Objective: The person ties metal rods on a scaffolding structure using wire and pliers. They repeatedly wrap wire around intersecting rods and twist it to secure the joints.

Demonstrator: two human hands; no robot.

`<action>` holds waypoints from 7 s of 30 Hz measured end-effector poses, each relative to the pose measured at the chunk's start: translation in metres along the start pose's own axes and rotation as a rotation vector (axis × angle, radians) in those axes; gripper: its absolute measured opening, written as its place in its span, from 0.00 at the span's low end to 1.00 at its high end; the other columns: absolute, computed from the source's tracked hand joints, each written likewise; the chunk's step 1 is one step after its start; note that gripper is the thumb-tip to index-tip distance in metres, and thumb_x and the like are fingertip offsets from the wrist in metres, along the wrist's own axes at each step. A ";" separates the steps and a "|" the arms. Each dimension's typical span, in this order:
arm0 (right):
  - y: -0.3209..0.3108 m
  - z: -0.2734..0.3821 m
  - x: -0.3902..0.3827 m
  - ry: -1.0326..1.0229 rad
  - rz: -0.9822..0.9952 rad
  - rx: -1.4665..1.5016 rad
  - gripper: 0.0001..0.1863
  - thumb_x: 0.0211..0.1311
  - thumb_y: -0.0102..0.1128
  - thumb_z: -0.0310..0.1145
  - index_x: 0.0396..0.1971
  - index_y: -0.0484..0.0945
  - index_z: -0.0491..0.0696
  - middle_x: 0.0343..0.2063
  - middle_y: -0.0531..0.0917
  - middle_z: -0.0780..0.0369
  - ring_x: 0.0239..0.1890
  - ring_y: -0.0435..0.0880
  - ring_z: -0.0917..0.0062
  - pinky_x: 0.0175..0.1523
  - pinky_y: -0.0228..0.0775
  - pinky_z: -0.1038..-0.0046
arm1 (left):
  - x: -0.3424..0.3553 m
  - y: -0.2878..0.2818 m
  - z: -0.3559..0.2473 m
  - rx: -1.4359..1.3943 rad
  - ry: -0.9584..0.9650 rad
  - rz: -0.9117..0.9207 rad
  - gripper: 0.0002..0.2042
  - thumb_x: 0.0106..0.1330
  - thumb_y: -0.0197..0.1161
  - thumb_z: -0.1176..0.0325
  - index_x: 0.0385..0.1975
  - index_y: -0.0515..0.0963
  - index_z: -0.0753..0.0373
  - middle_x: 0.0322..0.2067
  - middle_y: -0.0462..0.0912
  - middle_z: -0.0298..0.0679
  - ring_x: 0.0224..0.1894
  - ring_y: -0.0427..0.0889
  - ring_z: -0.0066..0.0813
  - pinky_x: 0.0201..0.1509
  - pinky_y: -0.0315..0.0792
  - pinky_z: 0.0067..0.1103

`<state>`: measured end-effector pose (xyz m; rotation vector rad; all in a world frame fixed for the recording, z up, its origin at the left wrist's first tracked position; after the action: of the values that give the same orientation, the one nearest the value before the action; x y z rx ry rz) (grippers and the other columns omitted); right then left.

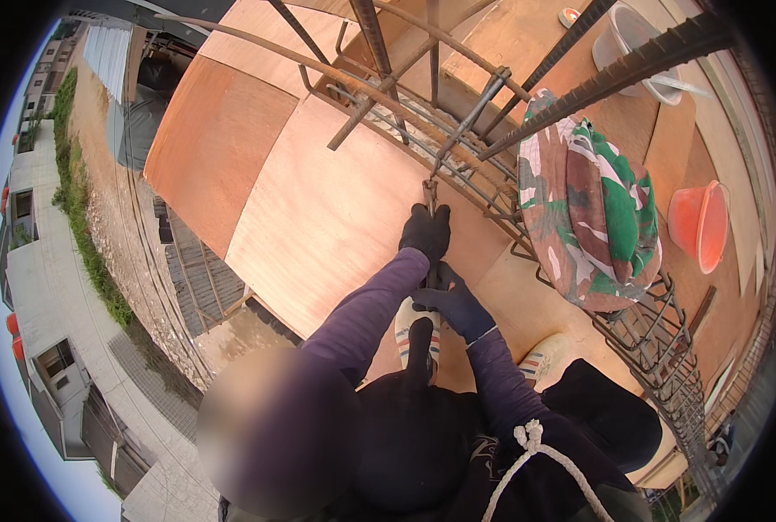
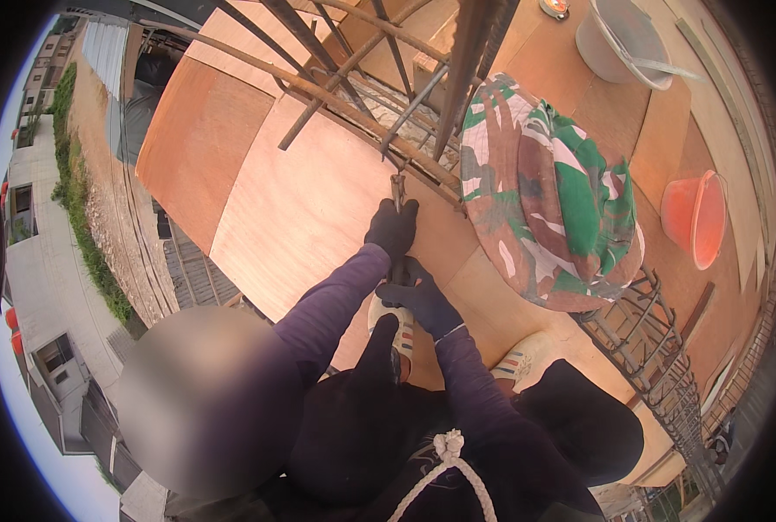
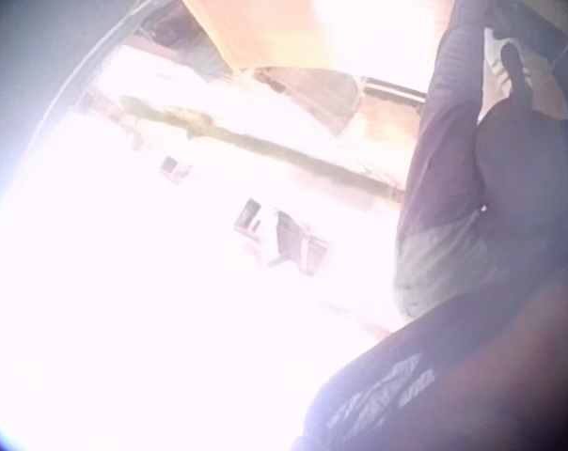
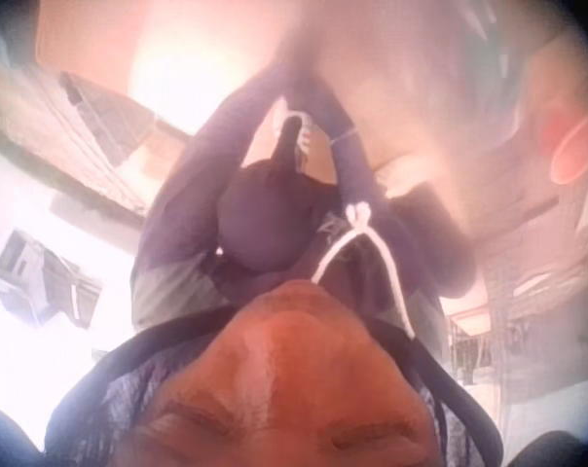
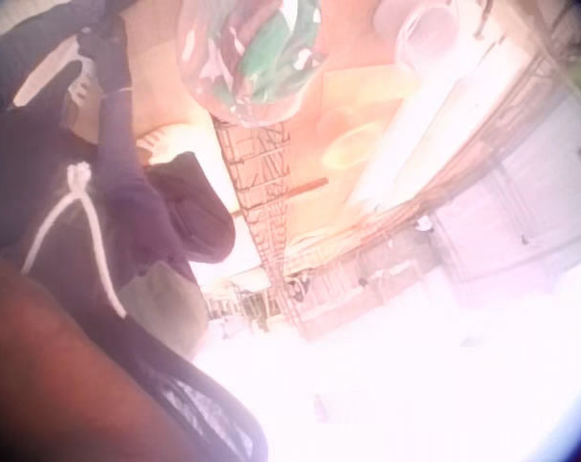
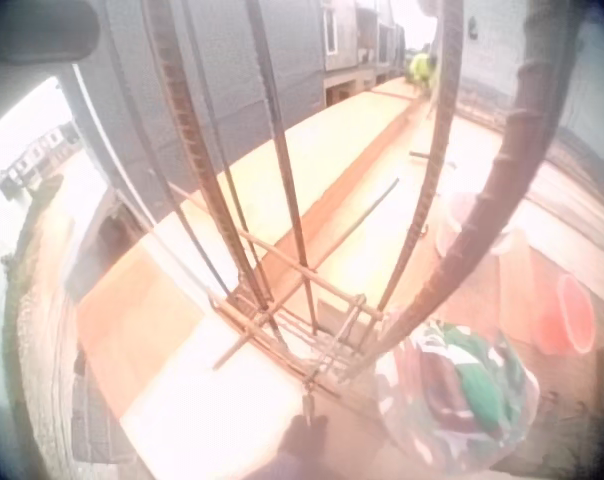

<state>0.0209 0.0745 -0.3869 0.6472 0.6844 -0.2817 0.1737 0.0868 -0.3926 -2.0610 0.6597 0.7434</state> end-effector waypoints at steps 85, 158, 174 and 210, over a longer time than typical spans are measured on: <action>-0.044 0.033 -0.016 -0.144 -0.170 -0.436 0.11 0.77 0.59 0.35 0.49 0.78 0.44 0.40 0.84 0.63 0.41 0.85 0.79 0.48 0.80 0.73 | -0.179 -0.107 0.263 0.049 -0.091 -0.746 0.41 0.67 0.72 0.51 0.72 0.63 0.70 0.70 0.68 0.59 0.73 0.66 0.56 0.75 0.64 0.42; -0.315 0.091 0.165 -0.172 0.102 -1.494 0.12 0.68 0.55 0.26 0.48 0.82 0.40 0.44 0.87 0.49 0.51 0.88 0.55 0.49 0.82 0.55 | -0.152 -0.131 -0.207 -0.326 0.590 -0.399 0.15 0.77 0.55 0.52 0.36 0.62 0.54 0.33 0.63 0.31 0.33 0.70 0.28 0.37 0.68 0.26; -0.362 0.179 0.102 -0.052 0.462 -1.171 0.18 0.68 0.61 0.41 0.50 0.81 0.44 0.47 0.87 0.49 0.48 0.86 0.51 0.52 0.76 0.57 | -0.159 -0.114 -0.217 -0.624 0.760 -0.104 0.20 0.74 0.65 0.47 0.37 0.65 0.55 0.31 0.65 0.32 0.24 0.63 0.20 0.28 0.66 0.22; -0.168 0.202 -0.344 -0.260 -0.787 -1.784 0.33 0.69 0.62 0.42 0.68 0.69 0.39 0.66 0.71 0.43 0.70 0.68 0.46 0.73 0.60 0.52 | 0.053 -0.008 -0.016 -1.061 -0.055 0.012 0.15 0.71 0.65 0.59 0.42 0.79 0.67 0.31 0.82 0.40 0.20 0.74 0.26 0.24 0.75 0.27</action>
<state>-0.2103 -0.1717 -0.1161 -1.3685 0.6443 -0.3429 0.2195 0.0678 -0.4184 -2.9492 0.2290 1.3380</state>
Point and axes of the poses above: each hand's wrist, its own x-axis towards the middle knuckle, its own y-axis out of the palm, z = x × y, the point moved 3 cm from there along x, towards the middle knuckle
